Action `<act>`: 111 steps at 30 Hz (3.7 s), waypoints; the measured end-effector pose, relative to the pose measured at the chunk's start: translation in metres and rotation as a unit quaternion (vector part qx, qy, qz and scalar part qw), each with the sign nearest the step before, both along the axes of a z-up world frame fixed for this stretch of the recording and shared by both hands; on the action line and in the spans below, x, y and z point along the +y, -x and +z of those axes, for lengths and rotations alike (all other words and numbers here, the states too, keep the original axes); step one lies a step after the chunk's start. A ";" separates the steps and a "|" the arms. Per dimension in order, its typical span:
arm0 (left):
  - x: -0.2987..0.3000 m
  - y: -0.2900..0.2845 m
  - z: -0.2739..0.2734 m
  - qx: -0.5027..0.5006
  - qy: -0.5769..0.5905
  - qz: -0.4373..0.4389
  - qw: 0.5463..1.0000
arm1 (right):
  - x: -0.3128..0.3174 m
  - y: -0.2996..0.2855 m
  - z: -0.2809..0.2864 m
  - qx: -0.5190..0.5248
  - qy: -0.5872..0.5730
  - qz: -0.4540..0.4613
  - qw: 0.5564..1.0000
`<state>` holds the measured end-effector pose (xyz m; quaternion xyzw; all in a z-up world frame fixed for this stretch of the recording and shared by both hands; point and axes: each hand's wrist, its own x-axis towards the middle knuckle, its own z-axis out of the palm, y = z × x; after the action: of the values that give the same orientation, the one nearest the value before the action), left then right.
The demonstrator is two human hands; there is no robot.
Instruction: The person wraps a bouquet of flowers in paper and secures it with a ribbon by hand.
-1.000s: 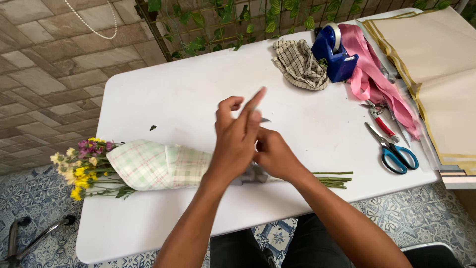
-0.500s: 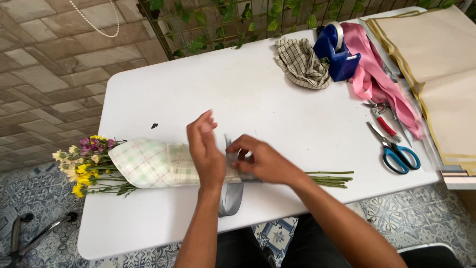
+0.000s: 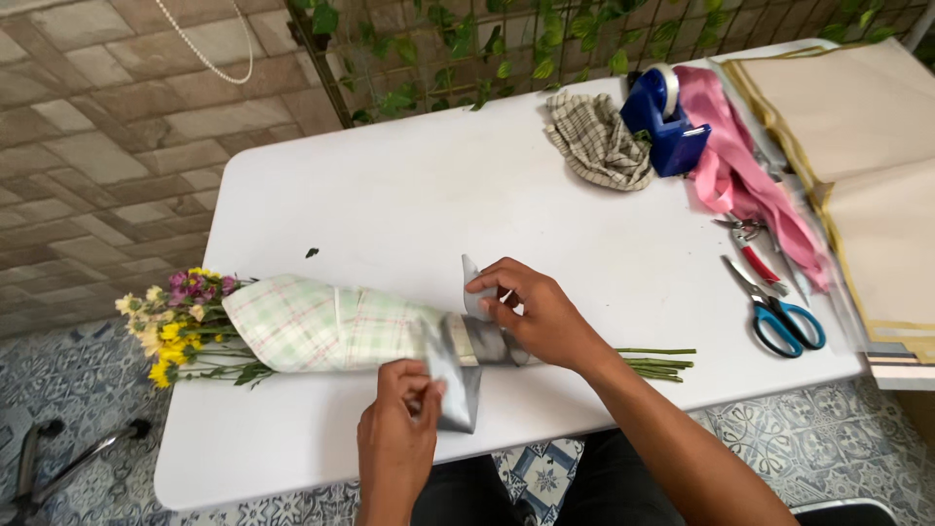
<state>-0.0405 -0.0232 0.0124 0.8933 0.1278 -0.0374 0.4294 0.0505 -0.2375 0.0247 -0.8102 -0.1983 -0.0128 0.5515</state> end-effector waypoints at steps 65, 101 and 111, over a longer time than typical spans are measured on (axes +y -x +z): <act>-0.047 -0.084 0.007 -0.192 0.266 -0.032 0.944 | -0.019 -0.001 -0.003 -0.159 0.100 0.032 0.982; -0.035 0.020 -0.049 -0.258 -0.072 -0.178 0.947 | -0.028 -0.090 -0.046 -0.048 0.131 -0.076 0.987; -0.031 0.033 -0.034 -0.219 0.133 -0.233 0.938 | -0.021 -0.091 -0.059 -0.006 0.043 -0.131 0.990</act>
<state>-0.0740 -0.0538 -0.0217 0.8187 -0.1869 0.0434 0.5413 0.1412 -0.2584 -0.0348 -0.8523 -0.0940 -0.0808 0.5082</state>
